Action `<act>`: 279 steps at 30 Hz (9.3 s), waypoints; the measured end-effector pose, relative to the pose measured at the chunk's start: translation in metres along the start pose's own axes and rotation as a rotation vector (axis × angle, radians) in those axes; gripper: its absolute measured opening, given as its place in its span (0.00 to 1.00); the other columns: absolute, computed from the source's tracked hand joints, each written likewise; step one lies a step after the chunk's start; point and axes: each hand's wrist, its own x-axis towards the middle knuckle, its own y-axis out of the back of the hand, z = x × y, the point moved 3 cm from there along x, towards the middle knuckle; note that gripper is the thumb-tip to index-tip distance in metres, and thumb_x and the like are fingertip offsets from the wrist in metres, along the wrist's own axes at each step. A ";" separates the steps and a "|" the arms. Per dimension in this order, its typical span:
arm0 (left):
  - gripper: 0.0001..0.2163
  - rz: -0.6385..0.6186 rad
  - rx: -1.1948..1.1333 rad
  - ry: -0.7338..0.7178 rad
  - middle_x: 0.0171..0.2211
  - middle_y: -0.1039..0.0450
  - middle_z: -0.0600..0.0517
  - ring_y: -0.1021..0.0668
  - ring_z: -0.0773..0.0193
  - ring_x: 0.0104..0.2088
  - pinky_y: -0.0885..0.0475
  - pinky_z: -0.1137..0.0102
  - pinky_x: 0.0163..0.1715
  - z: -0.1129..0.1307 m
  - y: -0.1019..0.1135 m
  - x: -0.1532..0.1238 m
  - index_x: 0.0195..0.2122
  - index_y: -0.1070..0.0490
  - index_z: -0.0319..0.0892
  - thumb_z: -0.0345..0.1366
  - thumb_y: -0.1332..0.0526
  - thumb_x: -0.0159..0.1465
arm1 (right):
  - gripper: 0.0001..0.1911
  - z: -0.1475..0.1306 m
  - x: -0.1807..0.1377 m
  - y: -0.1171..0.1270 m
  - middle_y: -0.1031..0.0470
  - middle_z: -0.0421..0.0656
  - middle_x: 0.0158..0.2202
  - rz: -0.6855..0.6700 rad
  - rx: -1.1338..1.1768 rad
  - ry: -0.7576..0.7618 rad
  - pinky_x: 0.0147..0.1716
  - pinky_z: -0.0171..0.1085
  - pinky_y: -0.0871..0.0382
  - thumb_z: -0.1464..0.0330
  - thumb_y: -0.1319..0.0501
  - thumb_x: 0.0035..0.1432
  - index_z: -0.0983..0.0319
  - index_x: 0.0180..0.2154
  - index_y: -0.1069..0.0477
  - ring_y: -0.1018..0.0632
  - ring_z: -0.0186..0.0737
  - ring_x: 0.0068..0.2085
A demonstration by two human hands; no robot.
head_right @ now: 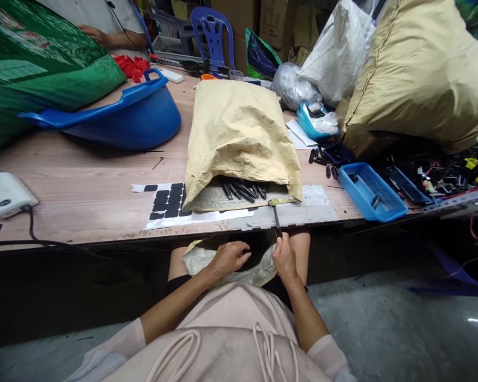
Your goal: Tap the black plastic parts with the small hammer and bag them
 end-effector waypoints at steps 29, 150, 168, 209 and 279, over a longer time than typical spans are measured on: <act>0.06 0.361 0.057 -0.228 0.42 0.23 0.48 0.25 0.53 0.46 0.31 0.61 0.48 0.006 0.071 0.084 0.44 0.22 0.46 0.37 0.33 0.66 | 0.18 0.001 0.000 0.000 0.21 0.49 0.37 -0.007 0.017 0.011 0.32 0.39 0.34 0.61 0.55 0.71 0.59 0.46 0.30 0.22 0.48 0.34; 0.07 0.389 -0.195 -0.154 0.37 0.24 0.50 0.23 0.57 0.42 0.28 0.63 0.47 -0.008 0.063 0.091 0.39 0.21 0.43 0.33 0.28 0.59 | 0.22 0.005 0.001 0.002 0.17 0.53 0.40 -0.034 0.288 -0.008 0.44 0.44 0.25 0.55 0.51 0.69 0.61 0.44 0.25 0.18 0.50 0.41; 0.06 0.373 -0.210 -0.094 0.37 0.23 0.51 0.23 0.56 0.44 0.29 0.61 0.49 -0.002 0.065 0.092 0.37 0.20 0.45 0.31 0.29 0.58 | 0.22 -0.026 -0.018 0.015 0.17 0.53 0.45 -0.061 0.231 0.147 0.45 0.43 0.24 0.58 0.50 0.72 0.62 0.53 0.23 0.17 0.52 0.46; 0.10 0.171 -0.074 -0.493 0.39 0.23 0.47 0.21 0.60 0.38 0.26 0.67 0.40 0.005 0.020 0.005 0.46 0.22 0.44 0.41 0.39 0.71 | 0.19 0.003 -0.001 -0.008 0.19 0.50 0.38 -0.005 0.153 -0.033 0.35 0.41 0.30 0.55 0.55 0.70 0.57 0.41 0.30 0.19 0.49 0.37; 0.09 0.353 -0.159 -0.043 0.38 0.22 0.55 0.21 0.63 0.37 0.30 0.70 0.37 -0.010 0.070 0.082 0.43 0.17 0.51 0.37 0.30 0.61 | 0.23 -0.030 -0.018 0.015 0.18 0.54 0.44 -0.078 0.161 0.136 0.44 0.43 0.25 0.58 0.52 0.72 0.62 0.52 0.24 0.18 0.52 0.44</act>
